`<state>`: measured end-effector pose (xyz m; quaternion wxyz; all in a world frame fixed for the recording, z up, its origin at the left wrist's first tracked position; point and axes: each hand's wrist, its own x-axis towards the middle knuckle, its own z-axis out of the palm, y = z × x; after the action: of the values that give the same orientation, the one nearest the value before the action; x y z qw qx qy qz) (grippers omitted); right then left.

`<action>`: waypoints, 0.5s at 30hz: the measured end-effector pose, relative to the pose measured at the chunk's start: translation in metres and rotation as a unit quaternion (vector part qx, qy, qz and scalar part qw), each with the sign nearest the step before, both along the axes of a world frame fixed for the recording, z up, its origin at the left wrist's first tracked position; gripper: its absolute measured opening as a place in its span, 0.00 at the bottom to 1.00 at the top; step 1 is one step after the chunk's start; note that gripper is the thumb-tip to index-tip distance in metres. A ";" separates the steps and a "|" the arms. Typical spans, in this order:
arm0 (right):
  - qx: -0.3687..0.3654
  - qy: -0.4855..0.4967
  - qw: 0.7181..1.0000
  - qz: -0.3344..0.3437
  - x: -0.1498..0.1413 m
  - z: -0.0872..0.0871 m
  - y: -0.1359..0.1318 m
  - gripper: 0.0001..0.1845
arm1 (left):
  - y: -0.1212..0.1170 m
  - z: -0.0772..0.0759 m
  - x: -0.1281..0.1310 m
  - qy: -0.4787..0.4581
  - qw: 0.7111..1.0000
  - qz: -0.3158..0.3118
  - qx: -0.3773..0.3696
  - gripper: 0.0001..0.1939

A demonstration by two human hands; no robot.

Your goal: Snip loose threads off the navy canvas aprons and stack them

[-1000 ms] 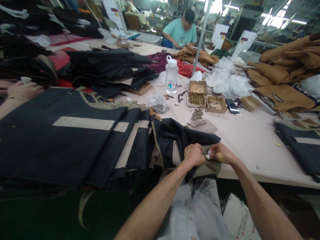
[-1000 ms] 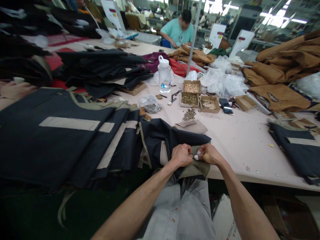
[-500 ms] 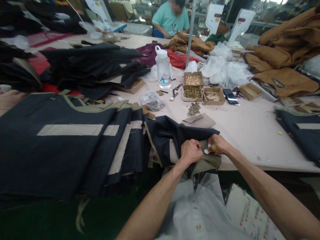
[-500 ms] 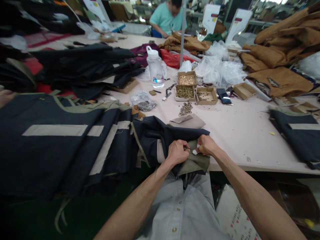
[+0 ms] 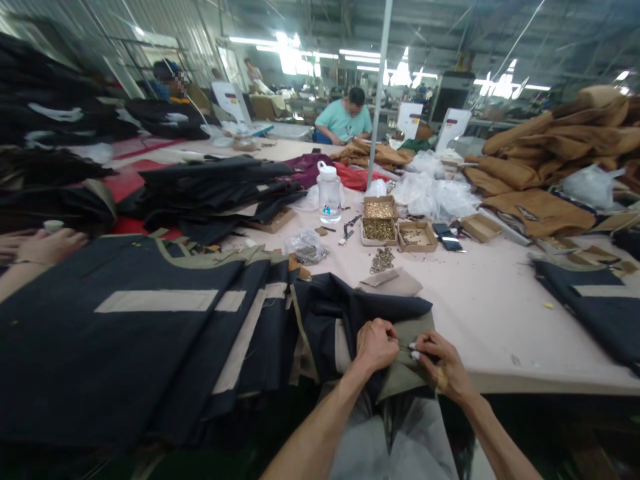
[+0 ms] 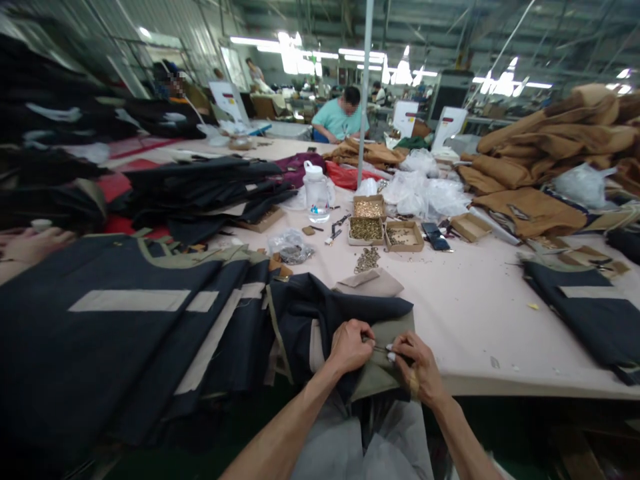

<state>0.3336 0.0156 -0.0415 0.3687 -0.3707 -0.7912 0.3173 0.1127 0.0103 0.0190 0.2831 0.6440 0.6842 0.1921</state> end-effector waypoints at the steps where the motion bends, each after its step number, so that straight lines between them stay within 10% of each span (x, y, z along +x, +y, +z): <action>1: 0.002 0.005 1.000 -0.003 -0.003 -0.002 0.002 0.10 | 0.000 -0.001 -0.001 0.002 1.000 0.001 0.003 0.12; 7: -0.004 0.008 1.000 -0.016 -0.012 -0.001 0.010 0.10 | -0.003 -0.013 -0.001 0.012 0.999 0.048 0.013 0.10; 15: -0.143 0.037 0.989 0.017 0.002 0.060 0.082 0.17 | -0.010 -0.021 -0.002 -0.003 0.998 0.052 0.022 0.10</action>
<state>0.3352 0.0977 0.0189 0.3355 -0.3937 -0.7296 0.4473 0.1104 -0.0002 -0.0017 0.2604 0.6128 0.7118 0.2236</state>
